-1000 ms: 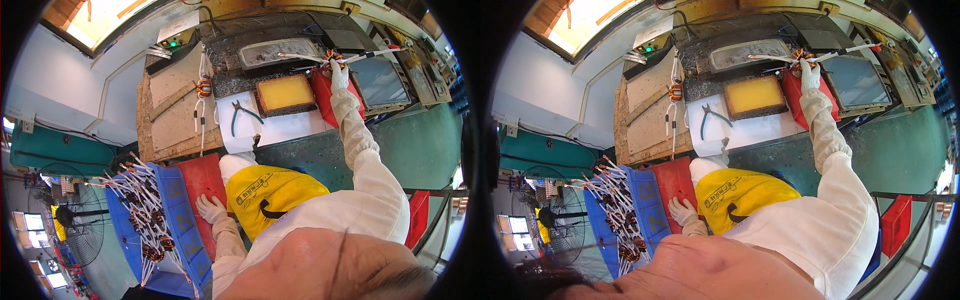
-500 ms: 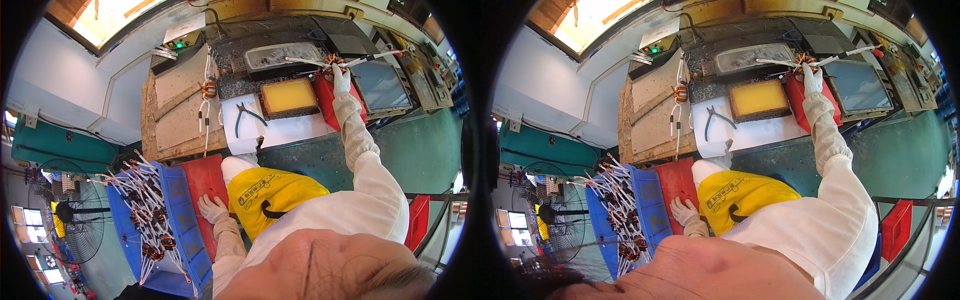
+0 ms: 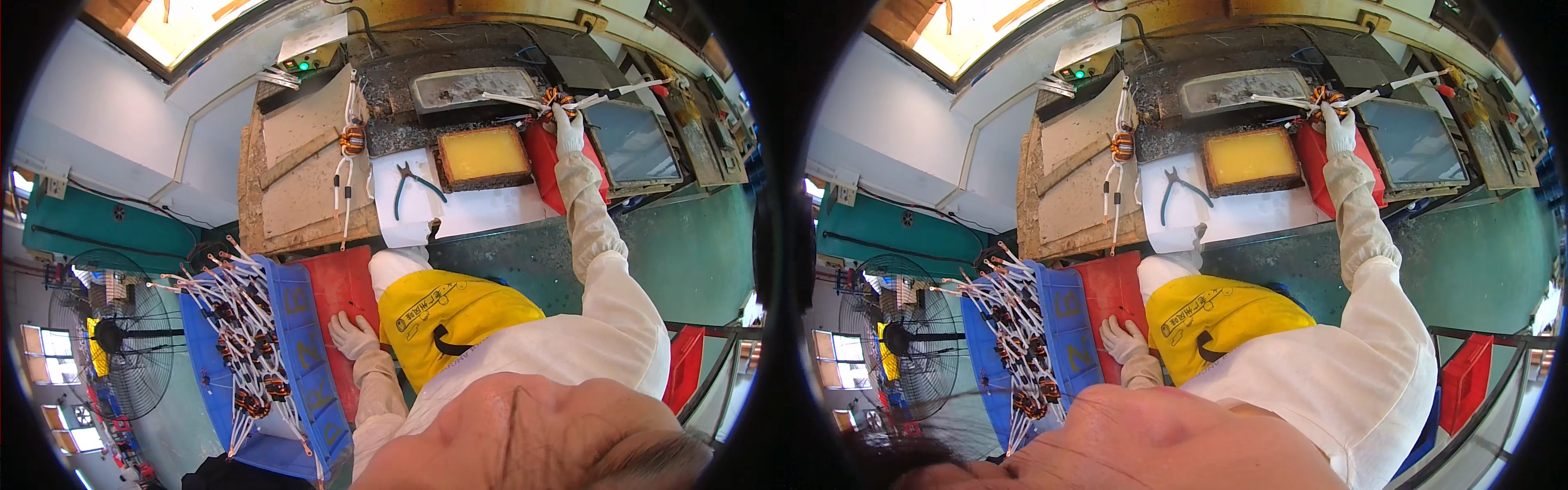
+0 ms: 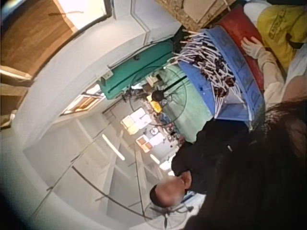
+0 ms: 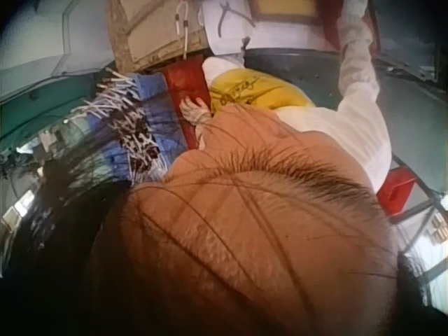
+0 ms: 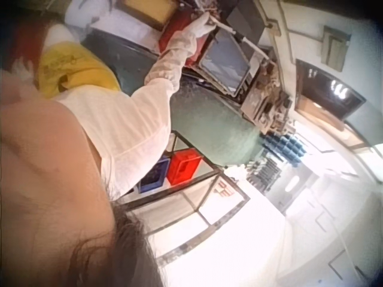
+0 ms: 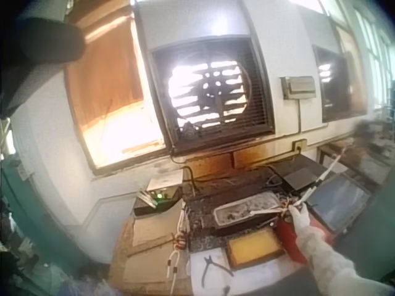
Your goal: Soldering wires to electrical inductors using a solder pot.
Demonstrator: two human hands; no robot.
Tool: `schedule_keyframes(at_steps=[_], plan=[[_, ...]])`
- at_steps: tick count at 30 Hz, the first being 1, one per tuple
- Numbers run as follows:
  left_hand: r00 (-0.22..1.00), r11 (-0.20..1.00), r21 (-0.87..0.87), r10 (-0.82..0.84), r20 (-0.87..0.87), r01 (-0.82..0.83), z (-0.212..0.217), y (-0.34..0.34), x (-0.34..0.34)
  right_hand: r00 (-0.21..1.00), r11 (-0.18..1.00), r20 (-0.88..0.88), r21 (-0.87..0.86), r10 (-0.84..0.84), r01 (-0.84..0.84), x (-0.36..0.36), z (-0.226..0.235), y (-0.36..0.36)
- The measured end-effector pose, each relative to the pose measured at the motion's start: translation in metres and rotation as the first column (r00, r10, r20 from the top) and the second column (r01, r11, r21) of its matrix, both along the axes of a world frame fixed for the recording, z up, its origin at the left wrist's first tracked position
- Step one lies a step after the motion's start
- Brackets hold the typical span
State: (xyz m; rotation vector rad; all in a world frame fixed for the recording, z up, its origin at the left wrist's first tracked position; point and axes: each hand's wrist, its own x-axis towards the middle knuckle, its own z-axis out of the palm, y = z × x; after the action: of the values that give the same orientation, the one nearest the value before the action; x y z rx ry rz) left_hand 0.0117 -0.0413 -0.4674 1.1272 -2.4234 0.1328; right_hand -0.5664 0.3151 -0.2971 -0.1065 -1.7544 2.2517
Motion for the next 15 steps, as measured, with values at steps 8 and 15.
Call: schedule_keyframes(at_steps=[8, 15], plan=[[1.000, 1.000, -0.006, 0.007, 0.005, -0.007, -0.0028, -0.0009, 0.0001, 1.000, 1.000, -0.003, 0.005, 0.003, -0.003, 0.0014, 0.0015, -0.0005], [1.000, 1.000, 0.002, 0.008, 0.000, -0.008, -0.0025, -0.0004, -0.0004, 1.000, 1.000, 0.013, -0.002, 0.001, -0.001, -0.0006, -0.0002, 0.0006]])
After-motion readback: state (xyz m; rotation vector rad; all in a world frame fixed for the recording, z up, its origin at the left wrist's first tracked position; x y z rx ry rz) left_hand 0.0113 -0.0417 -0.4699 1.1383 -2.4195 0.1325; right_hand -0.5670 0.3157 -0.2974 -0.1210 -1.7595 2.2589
